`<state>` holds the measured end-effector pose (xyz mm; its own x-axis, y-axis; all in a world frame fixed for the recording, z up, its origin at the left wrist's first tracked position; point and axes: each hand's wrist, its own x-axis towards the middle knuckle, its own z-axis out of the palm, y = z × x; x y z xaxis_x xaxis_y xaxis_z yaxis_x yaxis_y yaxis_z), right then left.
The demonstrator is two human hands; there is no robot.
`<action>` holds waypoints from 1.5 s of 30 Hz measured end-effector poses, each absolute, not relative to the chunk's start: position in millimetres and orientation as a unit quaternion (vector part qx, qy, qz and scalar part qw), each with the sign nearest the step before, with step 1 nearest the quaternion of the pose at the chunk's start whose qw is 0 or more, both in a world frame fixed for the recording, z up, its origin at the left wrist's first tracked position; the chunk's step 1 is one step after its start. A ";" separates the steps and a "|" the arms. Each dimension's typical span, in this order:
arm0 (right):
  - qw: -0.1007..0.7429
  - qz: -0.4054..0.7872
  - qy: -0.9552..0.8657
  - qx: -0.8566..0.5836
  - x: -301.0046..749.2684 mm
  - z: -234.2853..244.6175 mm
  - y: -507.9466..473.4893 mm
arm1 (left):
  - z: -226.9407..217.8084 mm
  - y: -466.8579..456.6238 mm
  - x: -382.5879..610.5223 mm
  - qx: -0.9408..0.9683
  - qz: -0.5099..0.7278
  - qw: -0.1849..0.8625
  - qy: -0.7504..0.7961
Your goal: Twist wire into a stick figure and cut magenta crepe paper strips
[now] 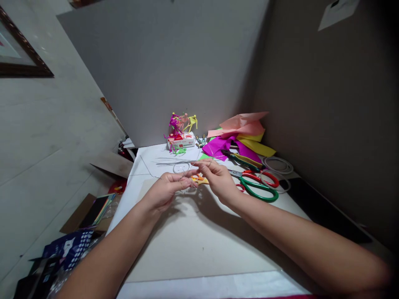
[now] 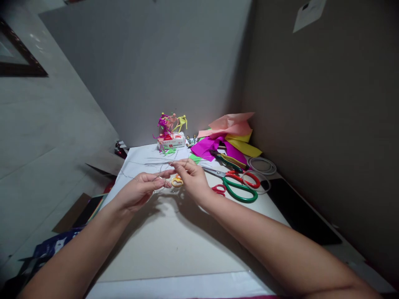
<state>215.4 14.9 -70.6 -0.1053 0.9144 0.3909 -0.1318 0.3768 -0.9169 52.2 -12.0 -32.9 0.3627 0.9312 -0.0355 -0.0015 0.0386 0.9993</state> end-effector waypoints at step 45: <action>0.615 0.277 -0.658 -0.335 219.0 -57.4 4.8 | -24.3 -17.1 58.1 0.578 0.477 0.416 0.516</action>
<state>219.0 4.8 -57.4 -0.0201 0.7818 0.6232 0.0997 0.6218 -0.7768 58.1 -17.1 -24.3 0.0136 0.9925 0.1218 0.1993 -0.1220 0.9723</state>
